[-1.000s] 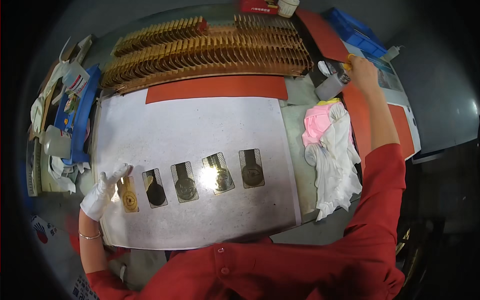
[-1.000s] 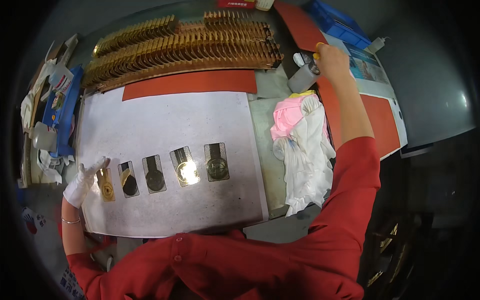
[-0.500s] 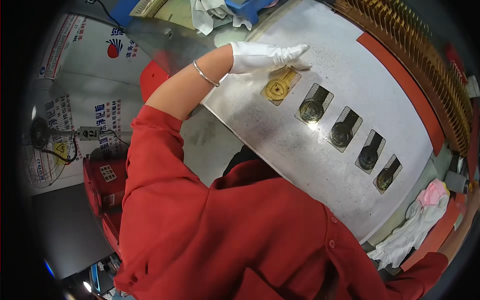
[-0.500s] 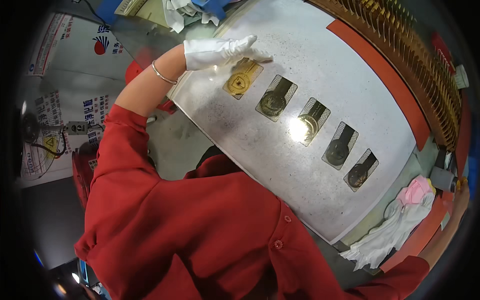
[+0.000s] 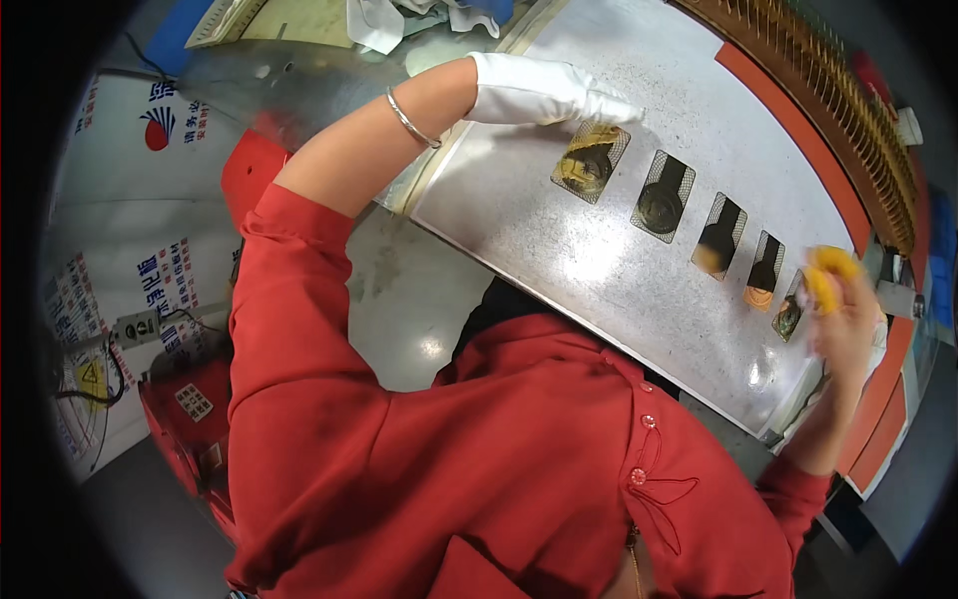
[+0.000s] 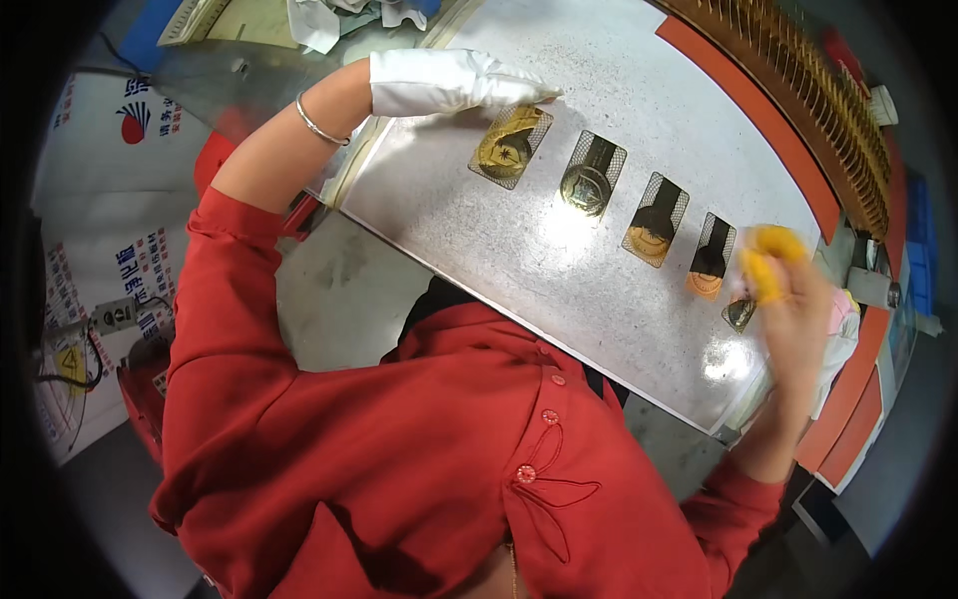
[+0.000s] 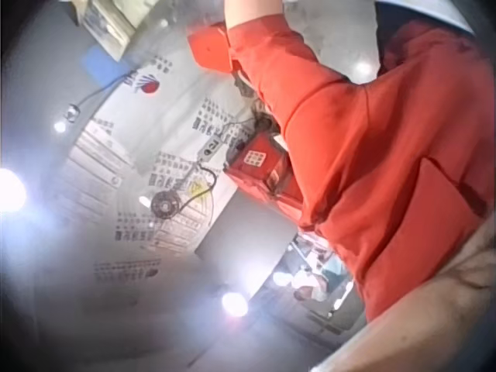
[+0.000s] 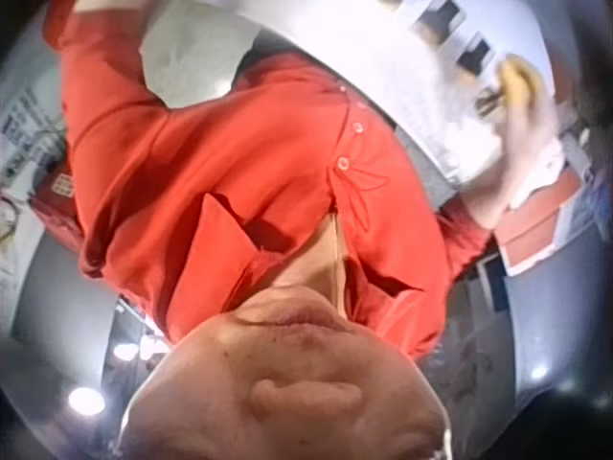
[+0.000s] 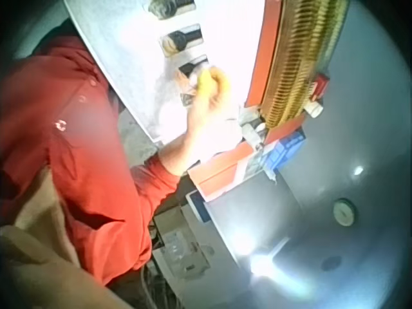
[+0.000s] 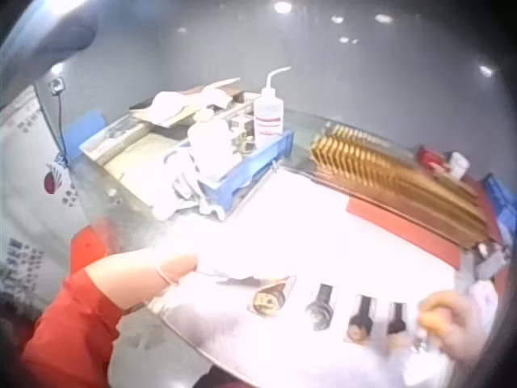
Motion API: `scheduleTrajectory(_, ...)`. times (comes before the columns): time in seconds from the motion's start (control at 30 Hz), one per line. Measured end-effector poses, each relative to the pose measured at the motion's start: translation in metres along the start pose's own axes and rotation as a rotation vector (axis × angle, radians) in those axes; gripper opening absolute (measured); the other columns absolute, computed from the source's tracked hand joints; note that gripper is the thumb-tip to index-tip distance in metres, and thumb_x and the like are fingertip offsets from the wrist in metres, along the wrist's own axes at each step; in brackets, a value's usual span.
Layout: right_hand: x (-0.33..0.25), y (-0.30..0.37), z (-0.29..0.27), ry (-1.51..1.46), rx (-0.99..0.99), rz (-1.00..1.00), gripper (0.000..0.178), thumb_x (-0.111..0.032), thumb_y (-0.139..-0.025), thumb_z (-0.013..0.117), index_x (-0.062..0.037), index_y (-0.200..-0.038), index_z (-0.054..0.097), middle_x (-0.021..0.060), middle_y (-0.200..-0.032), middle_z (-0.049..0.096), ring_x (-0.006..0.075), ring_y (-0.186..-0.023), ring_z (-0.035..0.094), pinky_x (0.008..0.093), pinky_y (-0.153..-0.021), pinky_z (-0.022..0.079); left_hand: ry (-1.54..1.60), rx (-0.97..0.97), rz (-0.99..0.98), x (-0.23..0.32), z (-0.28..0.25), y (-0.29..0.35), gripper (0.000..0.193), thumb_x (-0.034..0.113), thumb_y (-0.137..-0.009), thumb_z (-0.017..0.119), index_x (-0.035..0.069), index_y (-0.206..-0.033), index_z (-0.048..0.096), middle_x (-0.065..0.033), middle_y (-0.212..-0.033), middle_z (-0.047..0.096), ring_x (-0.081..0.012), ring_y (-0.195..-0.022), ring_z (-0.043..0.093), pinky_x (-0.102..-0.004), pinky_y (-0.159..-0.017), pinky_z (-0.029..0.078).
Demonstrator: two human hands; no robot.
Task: The person cleans small, dark rectangular metal parts on a white tray using a yellow sponge and a white cloth. They wipe each part individually, occasionally applying liquid from a squeeze bottle to the cloth. The person then places the cleaned parts into a wooden rack with many slots.
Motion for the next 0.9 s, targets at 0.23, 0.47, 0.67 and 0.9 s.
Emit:
scheduleTrajectory(0.23, -0.064, -0.063, 0.185, 0.335, -0.062, -0.308, 0.019, -0.019, -0.076, 0.064, -0.0041, -0.088, 0.061, 0.0157, -0.074, 0.061, 0.0311, -0.068, 0.059, 0.0362, -0.061, 0.046, -0.758, 0.222, 0.328, -0.003, -0.012, 0.025, 0.068, 0.031, -0.074, 0.064, 0.010, -0.133, 0.037, -0.0131, -0.139, 0.032, -0.0319, -0.127, 0.030, -0.0361, -0.104, 0.026)
scheduleTrajectory(0.47, -0.070, -0.074, 0.213, 0.565, -0.014, -0.515, 0.012, -0.015, -0.075, 0.062, -0.0061, -0.083, 0.061, 0.0129, -0.065, 0.057, 0.0301, -0.063, 0.058, 0.0402, -0.056, 0.045, -0.962, 0.291, 0.316, -0.012, -0.002, 0.026, 0.071, 0.034, -0.072, 0.066, 0.015, -0.134, 0.036, -0.0074, -0.143, 0.027, -0.0306, -0.132, 0.022, -0.0467, -0.107, 0.018)
scheduleTrajectory(0.67, -0.068, -0.075, 0.218, 0.594, -0.034, -0.495, 0.011, -0.014, -0.073, 0.063, -0.0074, -0.082, 0.063, 0.0117, -0.066, 0.056, 0.0287, -0.062, 0.058, 0.0395, -0.056, 0.046, -0.997, 0.324, 0.302, -0.012, -0.002, 0.027, 0.068, 0.038, -0.073, 0.063, 0.015, -0.132, 0.038, -0.0064, -0.142, 0.028, -0.0290, -0.131, 0.023, -0.0466, -0.107, 0.017)
scheduleTrajectory(0.9, -0.069, -0.067, 0.224, 0.583, -0.019, -0.603, 0.009, -0.011, -0.069, 0.063, -0.0059, -0.076, 0.061, 0.0120, -0.066, 0.056, 0.0289, -0.063, 0.058, 0.0408, -0.054, 0.045, -1.044, 0.355, 0.348, -0.009, -0.001, 0.027, 0.061, 0.043, -0.076, 0.060, 0.017, -0.128, 0.041, -0.0082, -0.139, 0.033, -0.0275, -0.129, 0.028, -0.0470, -0.106, 0.019)
Point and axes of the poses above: each hand's wrist, its own y-axis away from the middle knuckle, its own z-axis out of the palm, x = y × z, the point moved 10 cm from there along -y, towards the middle knuckle
